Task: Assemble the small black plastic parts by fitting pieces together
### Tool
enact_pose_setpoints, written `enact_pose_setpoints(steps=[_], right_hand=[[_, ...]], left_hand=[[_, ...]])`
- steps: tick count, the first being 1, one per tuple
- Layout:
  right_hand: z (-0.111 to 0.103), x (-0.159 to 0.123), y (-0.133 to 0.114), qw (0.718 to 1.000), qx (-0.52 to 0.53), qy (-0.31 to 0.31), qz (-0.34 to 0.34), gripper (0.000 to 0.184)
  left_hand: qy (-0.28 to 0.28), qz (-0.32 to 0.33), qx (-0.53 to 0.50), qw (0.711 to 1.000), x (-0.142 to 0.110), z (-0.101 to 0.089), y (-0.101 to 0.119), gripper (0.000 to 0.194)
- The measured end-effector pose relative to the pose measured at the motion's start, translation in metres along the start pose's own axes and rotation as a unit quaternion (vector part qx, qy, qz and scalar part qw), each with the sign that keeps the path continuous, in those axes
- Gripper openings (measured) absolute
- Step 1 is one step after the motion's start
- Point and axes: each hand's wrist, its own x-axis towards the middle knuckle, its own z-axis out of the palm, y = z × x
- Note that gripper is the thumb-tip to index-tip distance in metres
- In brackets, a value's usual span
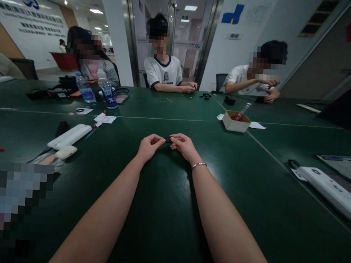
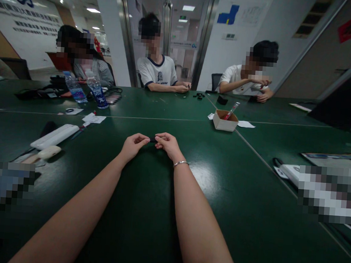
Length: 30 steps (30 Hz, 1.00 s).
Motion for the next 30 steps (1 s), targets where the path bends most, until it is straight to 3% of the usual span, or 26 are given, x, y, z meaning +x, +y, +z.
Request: enact_pose_setpoints(steps=[15,21,24,28,30], right_hand=[[0.0030,0.0021,-0.0017,0.999,-0.029,0.023,0.028,0.030],[0.0041,0.0009,-0.0029,0.999,-0.015,0.032,0.028,0.029],[0.0042,0.0005,-0.0036,0.999,-0.017,0.028,0.029,0.029],[0.0040,0.0005,-0.0034,0.999,-0.017,0.026,0.028,0.030],[0.0038,0.0008,-0.0030,0.999,-0.014,0.027,0.027,0.032]], left_hand=[[-0.001,0.029,0.017,0.999,-0.0009,0.0009,0.0027,0.012],[-0.002,-0.011,-0.009,1.000,-0.0002,0.0053,-0.0010,0.034],[-0.005,-0.035,-0.027,0.999,0.0006,0.0080,-0.0035,0.031],[0.013,0.008,0.011,1.000,0.0012,0.0083,-0.0051,0.027],[0.012,-0.006,0.006,1.000,0.0018,0.0079,-0.0062,0.025]])
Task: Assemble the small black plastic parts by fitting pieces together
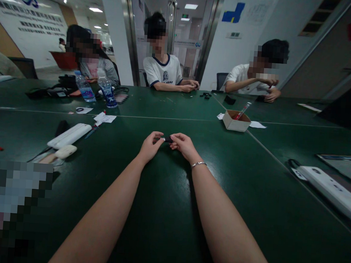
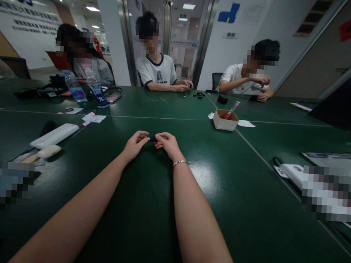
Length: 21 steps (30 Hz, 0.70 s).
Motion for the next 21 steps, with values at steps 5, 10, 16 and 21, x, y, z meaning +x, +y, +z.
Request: enact_pose_setpoints(steps=[5,10,16,21], right_hand=[[-0.0007,0.0011,0.0013,1.000,0.001,-0.004,-0.002,0.033],[-0.0011,0.0013,0.0014,1.000,0.005,-0.007,-0.003,0.034],[-0.0011,0.0002,0.0005,1.000,0.005,-0.014,-0.004,0.032],[-0.0015,0.0011,0.0020,1.000,0.002,-0.016,-0.006,0.032]], left_hand=[[-0.003,-0.004,0.002,1.000,0.0011,-0.0001,-0.0025,0.023],[-0.017,-0.029,-0.012,0.999,-0.0001,-0.0006,-0.0004,0.025],[-0.011,-0.026,-0.003,1.000,-0.0004,-0.0012,0.0001,0.023],[-0.001,-0.010,0.010,1.000,0.0007,-0.0004,-0.0021,0.022]])
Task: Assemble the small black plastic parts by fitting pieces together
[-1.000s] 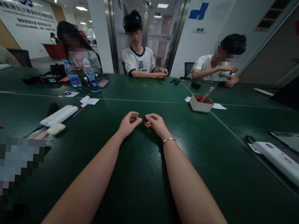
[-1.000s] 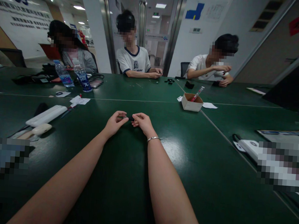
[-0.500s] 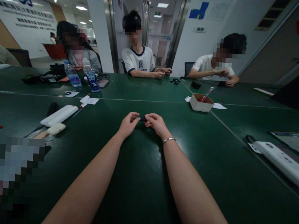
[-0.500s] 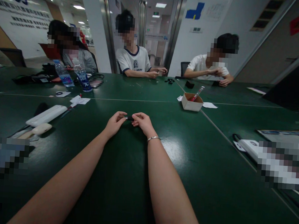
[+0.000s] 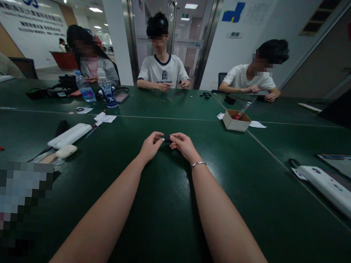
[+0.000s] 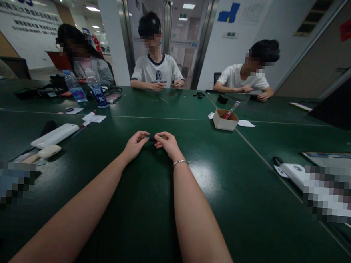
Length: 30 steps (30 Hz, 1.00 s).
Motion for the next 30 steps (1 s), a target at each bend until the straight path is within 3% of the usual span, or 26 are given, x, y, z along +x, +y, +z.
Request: enact_pose_setpoints(steps=[12,16,30], right_hand=[[-0.0017,0.0001,0.0010,1.000,0.000,-0.010,-0.007,0.033],[-0.0023,0.0004,0.0016,1.000,-0.005,-0.015,-0.009,0.033],[-0.0014,-0.0013,-0.0004,1.000,-0.002,-0.016,-0.007,0.029]], left_hand=[[-0.023,-0.030,-0.010,0.999,-0.0011,0.0007,0.0017,0.027],[-0.012,-0.007,-0.005,1.000,-0.0007,0.0003,-0.0003,0.024],[-0.023,-0.025,0.023,0.999,-0.0026,-0.0019,0.0040,0.029]])
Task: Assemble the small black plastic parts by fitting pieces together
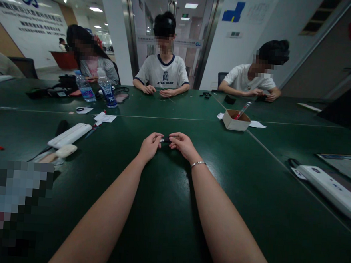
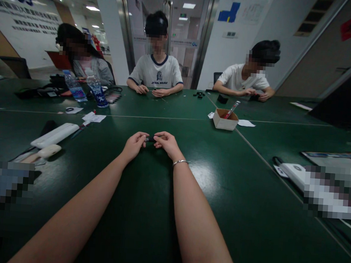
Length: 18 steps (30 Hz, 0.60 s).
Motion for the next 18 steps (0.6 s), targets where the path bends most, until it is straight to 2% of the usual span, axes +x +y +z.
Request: enact_pose_setpoints(steps=[3,7,11,16,18], right_hand=[[0.0007,-0.0012,-0.0011,1.000,0.003,-0.002,-0.002,0.030],[-0.0001,-0.0006,-0.0001,1.000,0.002,-0.015,-0.007,0.034],[-0.0014,0.0008,0.0017,1.000,-0.003,-0.019,-0.011,0.035],[-0.0014,0.0006,0.0012,1.000,-0.004,-0.021,-0.010,0.036],[-0.0011,0.0002,0.0007,1.000,-0.007,-0.021,-0.011,0.036]], left_hand=[[0.017,0.008,-0.009,1.000,0.0002,0.0004,-0.0007,0.025],[0.000,0.007,-0.008,1.000,0.0006,0.0009,-0.0017,0.028],[0.010,0.019,-0.009,1.000,0.0011,0.0008,-0.0024,0.025],[-0.010,0.000,-0.009,1.000,0.0013,0.0007,-0.0023,0.031],[-0.008,0.001,-0.009,1.000,0.0007,0.0008,-0.0006,0.027]])
